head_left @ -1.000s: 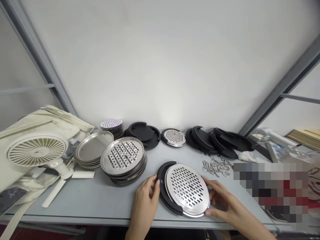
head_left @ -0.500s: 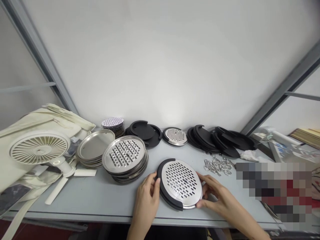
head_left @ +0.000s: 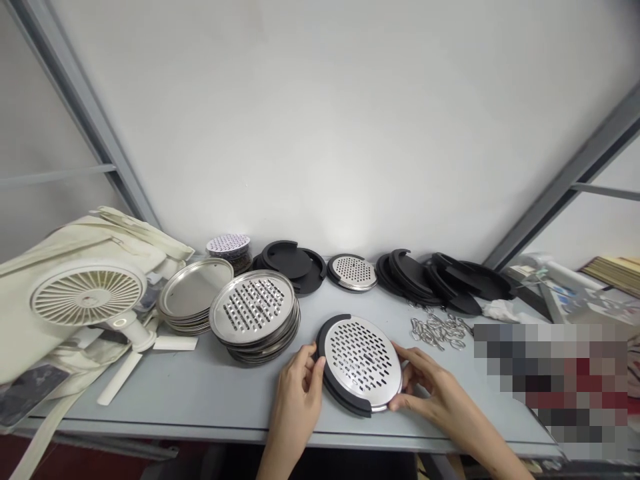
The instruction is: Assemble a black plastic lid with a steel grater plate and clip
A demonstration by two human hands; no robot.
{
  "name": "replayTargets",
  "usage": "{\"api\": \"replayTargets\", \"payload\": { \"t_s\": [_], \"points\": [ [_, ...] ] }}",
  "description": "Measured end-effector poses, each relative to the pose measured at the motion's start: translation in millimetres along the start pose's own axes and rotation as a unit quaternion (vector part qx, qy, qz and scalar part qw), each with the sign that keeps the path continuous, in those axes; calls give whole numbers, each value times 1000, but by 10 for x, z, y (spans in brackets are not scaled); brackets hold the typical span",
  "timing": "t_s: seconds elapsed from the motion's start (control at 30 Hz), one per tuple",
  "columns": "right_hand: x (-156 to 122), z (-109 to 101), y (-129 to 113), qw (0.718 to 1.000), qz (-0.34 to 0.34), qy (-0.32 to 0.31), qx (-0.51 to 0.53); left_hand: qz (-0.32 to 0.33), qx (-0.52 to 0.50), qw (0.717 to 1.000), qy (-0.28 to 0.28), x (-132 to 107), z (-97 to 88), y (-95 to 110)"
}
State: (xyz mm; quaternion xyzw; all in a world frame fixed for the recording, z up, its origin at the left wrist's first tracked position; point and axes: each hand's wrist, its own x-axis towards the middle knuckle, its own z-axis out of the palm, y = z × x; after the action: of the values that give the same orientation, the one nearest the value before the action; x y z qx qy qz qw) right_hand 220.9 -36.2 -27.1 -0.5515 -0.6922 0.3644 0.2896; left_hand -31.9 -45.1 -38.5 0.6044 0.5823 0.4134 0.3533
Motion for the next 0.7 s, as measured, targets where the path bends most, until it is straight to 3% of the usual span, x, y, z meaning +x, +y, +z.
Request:
{"api": "replayTargets", "payload": {
  "t_s": [0.4,0.6,0.7],
  "points": [
    [41,7,-144,999,1,-7,-45,-5,-24,1000,15,17,6,-55],
    [62,-120,-148,997,-3,-71,-5,-10,-16,1000,24,16,-30,-75],
    [106,-173,-154,998,-31,-45,-19,-24,2,1000,11,30,-52,-41]
  ]
}}
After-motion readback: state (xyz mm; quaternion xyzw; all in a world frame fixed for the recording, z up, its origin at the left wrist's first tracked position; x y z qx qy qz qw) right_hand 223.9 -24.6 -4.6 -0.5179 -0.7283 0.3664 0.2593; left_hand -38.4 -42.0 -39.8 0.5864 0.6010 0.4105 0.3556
